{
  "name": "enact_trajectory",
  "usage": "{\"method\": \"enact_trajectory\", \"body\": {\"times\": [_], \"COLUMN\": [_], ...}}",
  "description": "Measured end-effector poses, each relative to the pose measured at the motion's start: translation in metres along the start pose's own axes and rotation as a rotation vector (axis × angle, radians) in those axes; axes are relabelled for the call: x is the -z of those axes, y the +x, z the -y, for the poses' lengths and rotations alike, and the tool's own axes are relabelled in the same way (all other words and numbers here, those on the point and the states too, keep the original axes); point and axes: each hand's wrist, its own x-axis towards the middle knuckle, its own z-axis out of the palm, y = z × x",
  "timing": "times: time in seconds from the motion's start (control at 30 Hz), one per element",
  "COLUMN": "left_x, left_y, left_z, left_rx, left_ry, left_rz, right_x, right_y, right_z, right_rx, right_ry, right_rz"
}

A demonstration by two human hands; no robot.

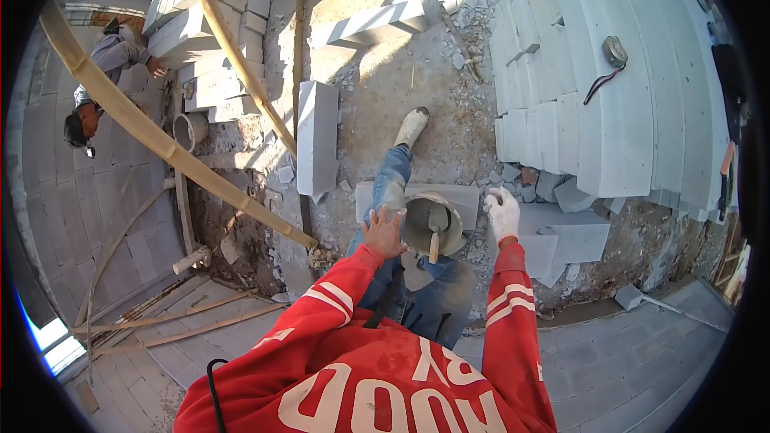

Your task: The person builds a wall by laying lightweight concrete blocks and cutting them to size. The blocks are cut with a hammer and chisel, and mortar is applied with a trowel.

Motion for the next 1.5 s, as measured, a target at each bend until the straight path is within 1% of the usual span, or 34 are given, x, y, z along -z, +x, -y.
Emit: {"method": "enact_trajectory", "body": {"times": [0.03,0.07,0.1,0.13,0.17,0.2,0.23,0.27,0.33,0.37,0.43,0.5,0.57,0.6,0.63,0.67,0.7,0.77,0.8,0.83,0.9,0.97,1.0,1.03,1.07,1.1,1.17,1.2,1.27,1.3,1.33,1.37,1.43,1.5], "left_x": [0.002,0.016,0.037,0.053,0.062,0.069,0.078,0.091,0.12,0.129,0.147,0.163,0.175,0.179,0.183,0.186,0.188,0.191,0.196,0.202,0.201,0.179,0.18,0.175,0.169,0.161,0.14,0.126,0.095,0.077,0.059,0.039,-0.003,-0.034], "left_y": [0.014,0.034,0.051,0.062,0.079,0.094,0.108,0.118,0.12,0.122,0.139,0.149,0.157,0.158,0.161,0.165,0.168,0.171,0.175,0.179,0.172,0.16,0.165,0.163,0.159,0.155,0.144,0.14,0.129,0.123,0.117,0.106,0.079,0.055], "left_z": [0.0,-0.005,-0.014,-0.023,-0.022,-0.017,-0.014,-0.015,-0.021,-0.022,-0.023,-0.027,-0.035,-0.04,-0.044,-0.045,-0.045,-0.048,-0.051,-0.057,-0.062,-0.052,-0.049,-0.048,-0.048,-0.047,-0.043,-0.042,-0.037,-0.035,-0.031,-0.025,-0.007,-0.009], "left_rx": [-0.005,-0.019,-0.044,-0.063,-0.081,-0.122,-0.153,-0.161,-0.11,-0.107,-0.037,-0.002,0.039,0.058,0.076,0.094,0.096,0.187,0.182,0.179,0.163,0.099,0.091,0.047,0.034,0.022,-0.018,-0.023,-0.078,-0.084,-0.114,-0.134,-0.169,-0.216], "left_ry": [0.053,0.111,0.165,0.206,0.205,0.076,-0.056,-0.054,0.0,-0.001,-0.1,-0.124,-0.147,-0.147,-0.146,-0.155,-0.152,-0.183,-0.178,-0.153,-0.134,-0.136,-0.091,-0.097,-0.094,-0.089,-0.07,-0.054,-0.028,-0.013,-0.038,-0.062,-0.04,-0.023], "left_rz": [0.027,0.047,0.016,0.002,0.041,-0.054,-0.153,-0.12,-0.039,0.0,-0.027,0.001,0.021,-0.049,-0.123,-0.11,-0.104,-0.061,-0.056,-0.063,-0.062,-0.068,-0.053,-0.061,-0.094,-0.138,-0.198,-0.231,-0.294,-0.327,-0.346,-0.357,-0.401,-0.461], "right_x": [-0.018,-0.034,-0.053,-0.071,-0.085,-0.1,-0.116,-0.134,-0.153,-0.164,-0.18,-0.193,-0.201,-0.205,-0.208,-0.212,-0.215,-0.219,-0.222,-0.229,-0.247,-0.259,-0.261,-0.264,-0.253,-0.247,-0.235,-0.229,-0.185,-0.166,-0.147,-0.128,-0.081,-0.03], "right_y": [0.03,0.052,0.085,0.115,0.144,0.176,0.211,0.248,0.315,0.352,0.416,0.473,0.525,0.547,0.569,0.586,0.601,0.626,0.638,0.633,0.613,0.557,0.524,0.487,0.436,0.392,0.293,0.241,0.135,0.084,0.038,-0.002,-0.079,-0.144], "right_z": [-0.005,0.007,0.004,-0.007,-0.021,-0.031,-0.053,-0.072,-0.052,-0.064,-0.059,-0.054,-0.067,-0.074,-0.076,-0.074,-0.071,-0.069,-0.074,-0.076,-0.071,-0.032,-0.022,-0.019,0.006,0.008,-0.006,-0.018,0.001,-0.007,-0.02,-0.034,-0.059,-0.092], "right_rx": [0.008,0.004,-0.02,-0.055,-0.091,-0.063,0.014,0.099,-0.113,-0.114,-0.013,-0.011,0.151,0.244,0.274,0.307,0.301,0.107,0.034,0.024,0.015,-0.106,-0.152,-0.193,-0.26,-0.335,-0.242,-0.268,-0.341,-0.232,-0.212,-0.236,-0.136,-0.153], "right_ry": [-0.037,-0.028,-0.018,-0.018,-0.027,-0.167,-0.314,-0.458,-0.554,-0.585,-0.753,-0.851,-0.929,-0.967,-0.993,-1.015,-1.014,-0.957,-1.001,-1.0,-0.836,-0.772,-0.718,-0.643,-0.484,-0.363,-0.175,-0.151,-0.088,-0.11,-0.191,-0.178,-0.143,-0.243], "right_rz": [-0.001,-0.043,-0.077,-0.093,-0.101,-0.103,-0.135,-0.161,0.001,0.033,0.005,-0.026,-0.136,-0.201,-0.225,-0.249,-0.245,-0.06,-0.049,-0.053,-0.134,-0.202,-0.193,-0.212,-0.173,-0.117,-0.102,-0.091,0.037,0.034,0.065,0.127,0.062,0.048]}}
